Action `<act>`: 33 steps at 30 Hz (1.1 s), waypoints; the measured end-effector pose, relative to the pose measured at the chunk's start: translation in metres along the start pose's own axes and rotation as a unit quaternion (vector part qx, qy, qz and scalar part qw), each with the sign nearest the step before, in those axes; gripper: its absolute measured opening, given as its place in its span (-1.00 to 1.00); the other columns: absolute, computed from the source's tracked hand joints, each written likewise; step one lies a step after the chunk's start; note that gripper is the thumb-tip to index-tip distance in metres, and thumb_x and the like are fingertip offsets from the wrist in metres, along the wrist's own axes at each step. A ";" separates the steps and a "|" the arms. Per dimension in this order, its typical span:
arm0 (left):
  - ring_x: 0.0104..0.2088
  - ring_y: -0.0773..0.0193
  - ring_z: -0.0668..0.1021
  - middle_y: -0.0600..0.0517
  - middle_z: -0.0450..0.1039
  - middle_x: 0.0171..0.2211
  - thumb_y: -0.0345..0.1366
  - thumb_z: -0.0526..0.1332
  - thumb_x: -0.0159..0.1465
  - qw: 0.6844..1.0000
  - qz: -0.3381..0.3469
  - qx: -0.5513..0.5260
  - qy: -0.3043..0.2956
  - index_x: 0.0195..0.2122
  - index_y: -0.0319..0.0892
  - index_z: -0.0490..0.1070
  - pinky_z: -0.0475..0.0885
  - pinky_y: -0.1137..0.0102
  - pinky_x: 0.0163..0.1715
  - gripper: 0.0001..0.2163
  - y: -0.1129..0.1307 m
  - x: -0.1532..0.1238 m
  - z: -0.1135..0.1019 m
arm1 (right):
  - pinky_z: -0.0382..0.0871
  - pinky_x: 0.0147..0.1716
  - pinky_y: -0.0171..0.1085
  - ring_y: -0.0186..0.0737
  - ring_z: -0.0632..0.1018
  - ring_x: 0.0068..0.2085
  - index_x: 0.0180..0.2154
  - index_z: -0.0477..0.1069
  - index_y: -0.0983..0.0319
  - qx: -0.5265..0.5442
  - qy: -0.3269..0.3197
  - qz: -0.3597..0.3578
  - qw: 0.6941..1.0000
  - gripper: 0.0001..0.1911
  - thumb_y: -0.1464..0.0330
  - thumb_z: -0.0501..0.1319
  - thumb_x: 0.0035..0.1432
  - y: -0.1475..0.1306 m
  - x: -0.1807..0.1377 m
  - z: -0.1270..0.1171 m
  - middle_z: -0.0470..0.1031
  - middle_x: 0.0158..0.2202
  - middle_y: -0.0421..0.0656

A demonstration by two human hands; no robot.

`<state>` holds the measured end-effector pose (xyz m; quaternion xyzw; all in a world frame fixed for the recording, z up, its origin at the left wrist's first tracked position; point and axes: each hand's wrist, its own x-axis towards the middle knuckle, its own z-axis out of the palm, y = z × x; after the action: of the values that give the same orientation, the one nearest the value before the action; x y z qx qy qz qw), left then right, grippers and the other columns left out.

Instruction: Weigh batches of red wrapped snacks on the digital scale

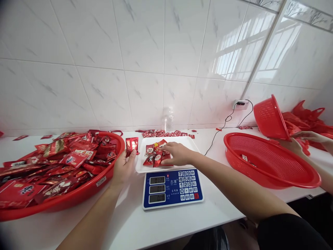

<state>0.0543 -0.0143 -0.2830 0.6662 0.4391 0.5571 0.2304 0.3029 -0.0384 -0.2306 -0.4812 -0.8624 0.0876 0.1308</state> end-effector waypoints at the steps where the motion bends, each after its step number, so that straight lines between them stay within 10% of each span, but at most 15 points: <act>1: -0.23 0.14 0.55 -0.05 0.54 -0.26 -0.04 0.11 0.28 1.000 -0.001 0.002 -0.001 -0.22 -0.19 0.43 0.40 0.36 -0.26 -0.69 -0.001 0.000 0.001 | 0.25 0.05 0.03 0.06 0.35 0.11 0.12 0.33 0.08 -0.013 0.000 0.006 1.000 -0.40 -0.02 0.21 0.09 0.000 -0.005 0.001 0.35 0.11 -0.03; 13: -0.09 0.12 0.52 -0.09 0.52 -0.13 -0.10 0.16 0.26 0.998 0.040 -0.010 -0.039 -0.10 -0.21 0.48 0.36 0.29 -0.04 -0.68 -0.005 -0.002 0.004 | 0.32 -0.29 -0.24 -0.15 0.51 -0.20 -0.12 0.43 0.22 -0.121 0.013 -0.001 0.993 -0.74 0.29 0.05 0.28 -0.008 -0.018 0.019 0.49 -0.14 -0.04; 22: -0.11 0.12 0.51 -0.09 0.51 -0.17 -0.11 0.16 0.26 0.998 0.049 0.014 -0.037 -0.13 -0.22 0.48 0.38 0.28 -0.08 -0.69 -0.003 -0.003 0.005 | 0.22 -0.37 -0.32 -0.28 0.46 -0.32 -0.28 0.43 0.23 -0.059 0.089 0.056 0.993 -0.78 0.42 0.01 0.23 -0.018 -0.014 -0.017 0.51 -0.33 -0.14; 33: -0.06 0.13 0.49 -0.08 0.47 -0.11 -0.16 0.12 0.29 0.993 0.083 0.007 -0.079 -0.06 -0.19 0.42 0.36 0.27 -0.03 -0.71 0.002 -0.005 0.004 | 0.23 -0.41 -0.31 -0.25 0.46 -0.24 -0.11 0.33 0.23 -0.104 0.127 -0.110 0.980 -0.81 0.41 0.00 0.31 -0.049 0.035 -0.013 0.46 -0.16 -0.09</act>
<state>0.0589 -0.0186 -0.2853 0.7441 0.3666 0.5165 0.2125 0.2500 -0.0334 -0.1996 -0.4018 -0.8906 -0.0793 0.1978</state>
